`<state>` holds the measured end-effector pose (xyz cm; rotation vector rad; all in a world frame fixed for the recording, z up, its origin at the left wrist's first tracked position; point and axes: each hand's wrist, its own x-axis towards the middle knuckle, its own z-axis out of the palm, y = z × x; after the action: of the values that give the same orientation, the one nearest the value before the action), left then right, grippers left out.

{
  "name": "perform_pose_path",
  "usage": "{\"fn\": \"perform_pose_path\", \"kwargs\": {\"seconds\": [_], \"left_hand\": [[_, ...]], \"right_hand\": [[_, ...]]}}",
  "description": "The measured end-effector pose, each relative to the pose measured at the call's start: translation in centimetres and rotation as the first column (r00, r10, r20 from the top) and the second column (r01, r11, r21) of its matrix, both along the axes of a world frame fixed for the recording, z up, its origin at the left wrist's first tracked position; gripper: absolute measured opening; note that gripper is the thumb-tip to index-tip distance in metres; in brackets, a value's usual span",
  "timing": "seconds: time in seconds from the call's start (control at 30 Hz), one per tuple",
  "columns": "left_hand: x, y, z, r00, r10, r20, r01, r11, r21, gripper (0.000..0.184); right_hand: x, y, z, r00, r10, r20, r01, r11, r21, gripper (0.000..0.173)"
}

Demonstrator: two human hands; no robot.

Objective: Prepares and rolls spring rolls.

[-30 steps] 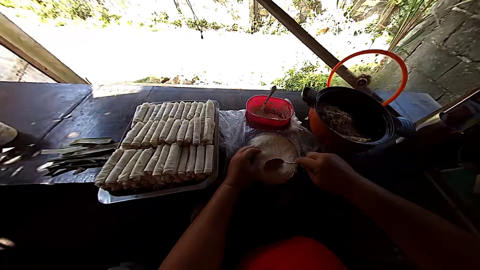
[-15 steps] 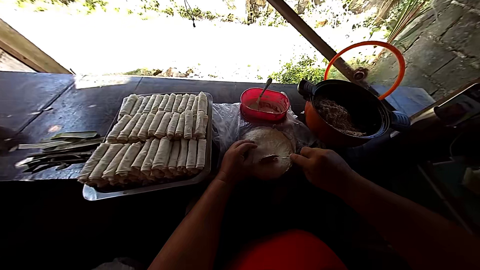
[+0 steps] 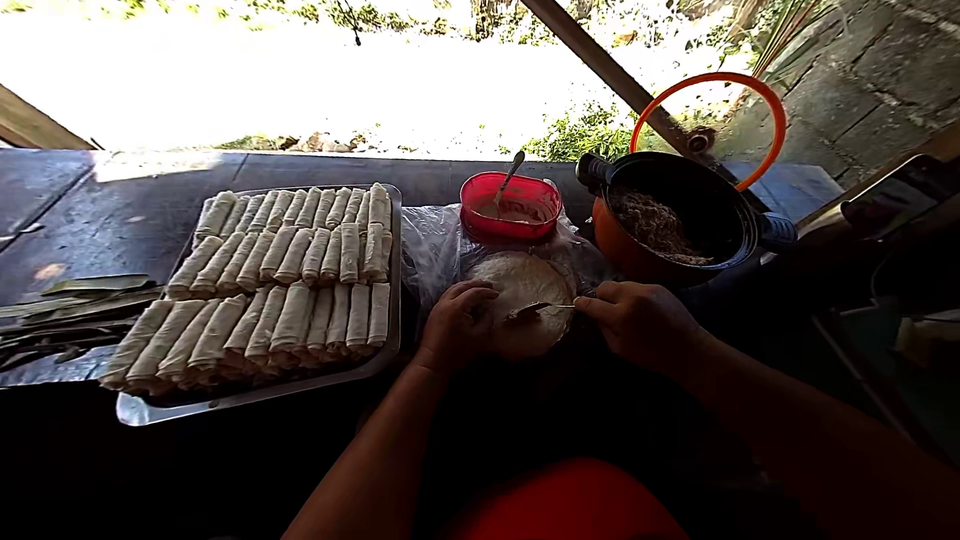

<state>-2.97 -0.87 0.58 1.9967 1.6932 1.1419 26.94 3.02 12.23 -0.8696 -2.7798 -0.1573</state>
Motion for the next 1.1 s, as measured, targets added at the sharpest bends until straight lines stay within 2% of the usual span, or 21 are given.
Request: {"fn": "perform_pose_path", "kwargs": {"seconds": [0.2,0.57,0.7,0.83,1.0,1.1], "left_hand": [[-0.1,0.0,-0.3,1.0,-0.001,-0.004,0.001,1.0,0.013,0.019],[-0.1,0.1,-0.3,1.0,0.009,-0.016,-0.009,1.0,-0.012,0.019],[0.0,0.0,-0.2,1.0,0.005,-0.013,-0.005,1.0,-0.019,0.019],[-0.3,0.0,-0.3,1.0,-0.002,-0.017,0.002,1.0,-0.015,0.019],[-0.3,0.0,-0.4,1.0,-0.008,-0.011,0.008,1.0,0.0,0.019],[-0.3,0.0,-0.3,1.0,-0.004,-0.007,0.004,1.0,-0.011,0.019]], "right_hand": [[0.1,0.2,0.0,0.999,-0.011,0.048,0.013,0.999,-0.035,0.03],[0.0,0.1,1.2,1.0,-0.02,0.023,0.021,1.0,-0.012,0.029],[-0.3,0.1,0.0,0.996,0.021,0.09,-0.016,0.998,-0.058,0.028],[-0.1,0.1,1.2,0.999,0.012,0.032,-0.011,0.998,-0.055,0.029],[-0.9,-0.2,-0.6,0.996,0.027,0.09,-0.02,0.997,-0.081,0.03],[-0.8,-0.2,0.1,0.999,0.024,0.035,-0.023,0.999,-0.044,0.03]]}}
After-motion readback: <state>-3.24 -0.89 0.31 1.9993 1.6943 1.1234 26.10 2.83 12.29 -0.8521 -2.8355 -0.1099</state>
